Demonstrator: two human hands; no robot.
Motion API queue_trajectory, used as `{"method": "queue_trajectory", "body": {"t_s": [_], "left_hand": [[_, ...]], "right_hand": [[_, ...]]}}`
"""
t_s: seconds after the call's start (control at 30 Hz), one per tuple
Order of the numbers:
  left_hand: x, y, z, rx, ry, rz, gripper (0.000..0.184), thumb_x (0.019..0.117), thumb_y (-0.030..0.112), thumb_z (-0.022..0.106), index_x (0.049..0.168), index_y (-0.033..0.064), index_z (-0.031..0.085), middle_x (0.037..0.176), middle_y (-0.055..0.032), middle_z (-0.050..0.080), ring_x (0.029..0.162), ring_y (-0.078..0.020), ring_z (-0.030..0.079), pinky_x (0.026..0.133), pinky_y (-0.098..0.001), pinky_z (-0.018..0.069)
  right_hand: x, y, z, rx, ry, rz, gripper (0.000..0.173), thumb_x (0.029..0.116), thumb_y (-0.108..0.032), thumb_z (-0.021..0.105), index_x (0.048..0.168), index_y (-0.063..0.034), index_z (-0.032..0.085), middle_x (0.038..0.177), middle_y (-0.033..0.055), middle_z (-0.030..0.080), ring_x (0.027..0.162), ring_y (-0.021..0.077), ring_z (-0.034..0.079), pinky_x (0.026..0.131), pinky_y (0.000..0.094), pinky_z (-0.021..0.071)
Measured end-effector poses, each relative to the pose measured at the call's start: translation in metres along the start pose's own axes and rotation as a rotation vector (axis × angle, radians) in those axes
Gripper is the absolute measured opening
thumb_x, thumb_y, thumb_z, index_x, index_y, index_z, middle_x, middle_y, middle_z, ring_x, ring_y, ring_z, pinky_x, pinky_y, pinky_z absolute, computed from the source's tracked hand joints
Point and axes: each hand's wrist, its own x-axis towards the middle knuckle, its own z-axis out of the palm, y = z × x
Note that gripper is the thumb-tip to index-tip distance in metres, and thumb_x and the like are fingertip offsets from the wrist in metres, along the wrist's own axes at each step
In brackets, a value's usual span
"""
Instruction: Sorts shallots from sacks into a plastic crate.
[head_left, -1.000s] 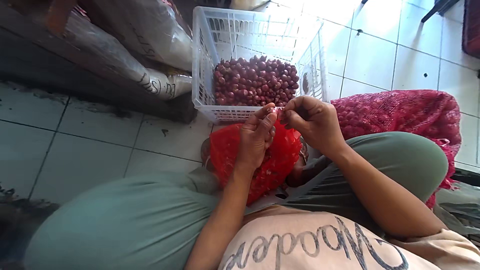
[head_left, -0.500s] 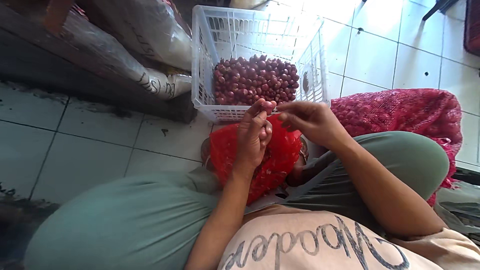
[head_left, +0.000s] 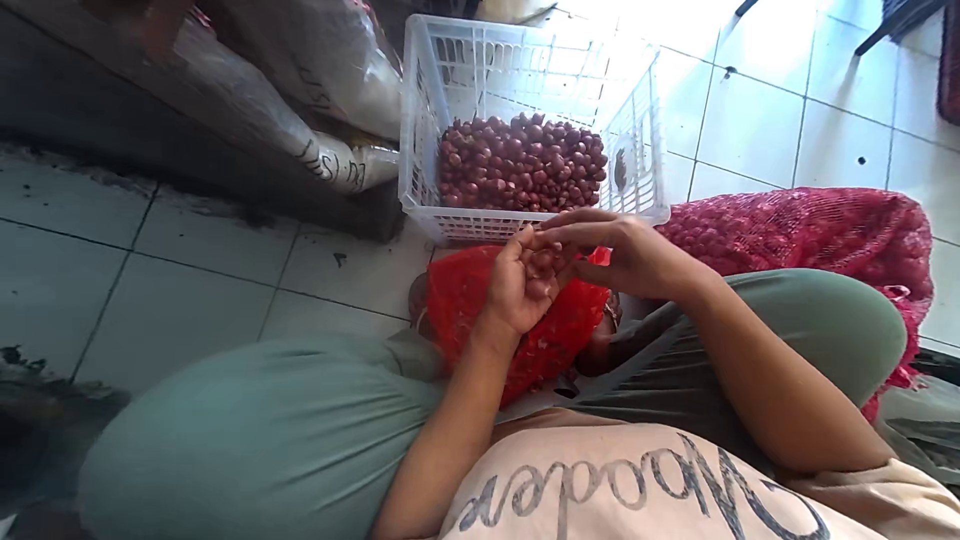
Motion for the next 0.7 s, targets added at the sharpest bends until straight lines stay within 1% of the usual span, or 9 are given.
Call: {"method": "queue_trajectory", "body": {"t_s": [0.03, 0.07, 0.13, 0.23, 0.33, 0.43, 0.5, 0.57, 0.7], "left_hand": [[-0.001, 0.0, 0.001, 0.012, -0.008, -0.017, 0.052, 0.1108, 0.041, 0.024, 0.082, 0.0174, 0.06, 0.061, 0.006, 0.053, 0.05, -0.0038, 0.05, 0.058, -0.0192, 0.0525], [-0.002, 0.0, 0.001, 0.007, -0.019, -0.042, 0.052, 0.1106, 0.043, 0.025, 0.082, 0.0166, 0.059, 0.06, 0.0055, 0.051, 0.048, -0.0038, 0.049, 0.057, -0.0187, 0.0522], [-0.004, 0.002, 0.001, 0.0, -0.045, -0.081, 0.052, 0.11, 0.045, 0.026, 0.087, 0.0146, 0.06, 0.068, 0.0021, 0.057, 0.058, -0.0065, 0.057, 0.067, -0.0228, 0.0567], [-0.004, 0.003, 0.0, -0.016, -0.066, -0.087, 0.052, 0.1105, 0.041, 0.024, 0.104, 0.0109, 0.065, 0.088, -0.0031, 0.068, 0.081, -0.0128, 0.07, 0.083, -0.0304, 0.0597], [-0.001, 0.005, -0.003, -0.045, -0.073, -0.069, 0.044, 0.1099, 0.029, 0.027, 0.124, 0.0073, 0.062, 0.099, -0.0065, 0.07, 0.088, -0.0166, 0.071, 0.087, -0.0329, 0.0598], [-0.002, 0.007, -0.001, 0.008, 0.011, -0.032, 0.03, 0.1087, 0.021, 0.039, 0.118, 0.0091, 0.065, 0.09, -0.0033, 0.072, 0.066, -0.0074, 0.068, 0.064, -0.0205, 0.0593], [-0.005, 0.005, 0.0, 0.167, 0.042, 0.009, 0.025, 0.109, 0.023, 0.043, 0.11, 0.0154, 0.067, 0.088, 0.0048, 0.071, 0.051, 0.0047, 0.053, 0.044, -0.0086, 0.0418], [-0.007, 0.002, -0.002, 0.3, -0.027, 0.069, 0.021, 0.1093, 0.022, 0.045, 0.114, 0.0188, 0.065, 0.094, 0.0082, 0.067, 0.048, 0.0077, 0.043, 0.04, -0.0071, 0.0324], [-0.013, -0.002, 0.001, 0.443, -0.029, 0.143, 0.021, 0.1044, 0.01, 0.054, 0.122, 0.0152, 0.066, 0.075, 0.0048, 0.057, 0.04, 0.0041, 0.03, 0.033, -0.01, 0.024]], "right_hand": [[0.0, 0.002, 0.004, -0.017, -0.003, -0.029, 0.031, 0.089, 0.001, 0.065, 0.118, -0.0021, 0.075, 0.125, 0.015, 0.069, 0.112, 0.0178, 0.067, 0.094, 0.0283, 0.0556], [0.001, 0.003, 0.007, -0.035, 0.019, -0.037, 0.025, 0.0908, 0.0, 0.066, 0.113, -0.0022, 0.076, 0.119, 0.0143, 0.071, 0.108, 0.0167, 0.068, 0.092, 0.0271, 0.056], [0.0, 0.001, 0.007, -0.064, 0.07, 0.009, 0.015, 0.0918, -0.003, 0.07, 0.104, -0.0031, 0.078, 0.107, 0.012, 0.073, 0.097, 0.0127, 0.071, 0.085, 0.0236, 0.0573], [-0.001, -0.001, 0.002, 0.002, 0.118, 0.143, 0.013, 0.0922, -0.008, 0.073, 0.103, -0.0036, 0.078, 0.101, 0.0075, 0.075, 0.091, 0.0056, 0.071, 0.083, 0.0193, 0.0584], [-0.003, -0.005, -0.003, 0.264, 0.192, 0.372, 0.013, 0.0931, -0.006, 0.072, 0.105, -0.0023, 0.076, 0.094, 0.0003, 0.077, 0.084, -0.0008, 0.07, 0.081, 0.0174, 0.0582], [-0.002, -0.013, -0.01, 0.577, 0.258, 0.579, 0.012, 0.0944, 0.002, 0.067, 0.105, 0.0008, 0.073, 0.09, 0.0026, 0.075, 0.082, 0.0057, 0.072, 0.081, 0.0229, 0.0612], [0.0, -0.019, -0.011, 0.683, 0.303, 0.672, 0.012, 0.0945, 0.006, 0.065, 0.103, 0.0028, 0.072, 0.091, 0.0047, 0.075, 0.083, 0.0092, 0.074, 0.082, 0.0245, 0.0622], [0.002, -0.021, -0.009, 0.723, 0.345, 0.721, 0.01, 0.0942, 0.008, 0.065, 0.1, 0.0022, 0.071, 0.09, 0.0045, 0.075, 0.081, 0.0092, 0.074, 0.081, 0.024, 0.0625], [0.001, -0.02, -0.003, 0.67, 0.428, 0.683, 0.01, 0.0911, 0.008, 0.069, 0.094, -0.0007, 0.073, 0.083, 0.0014, 0.075, 0.073, 0.007, 0.073, 0.074, 0.0231, 0.0629]]}}
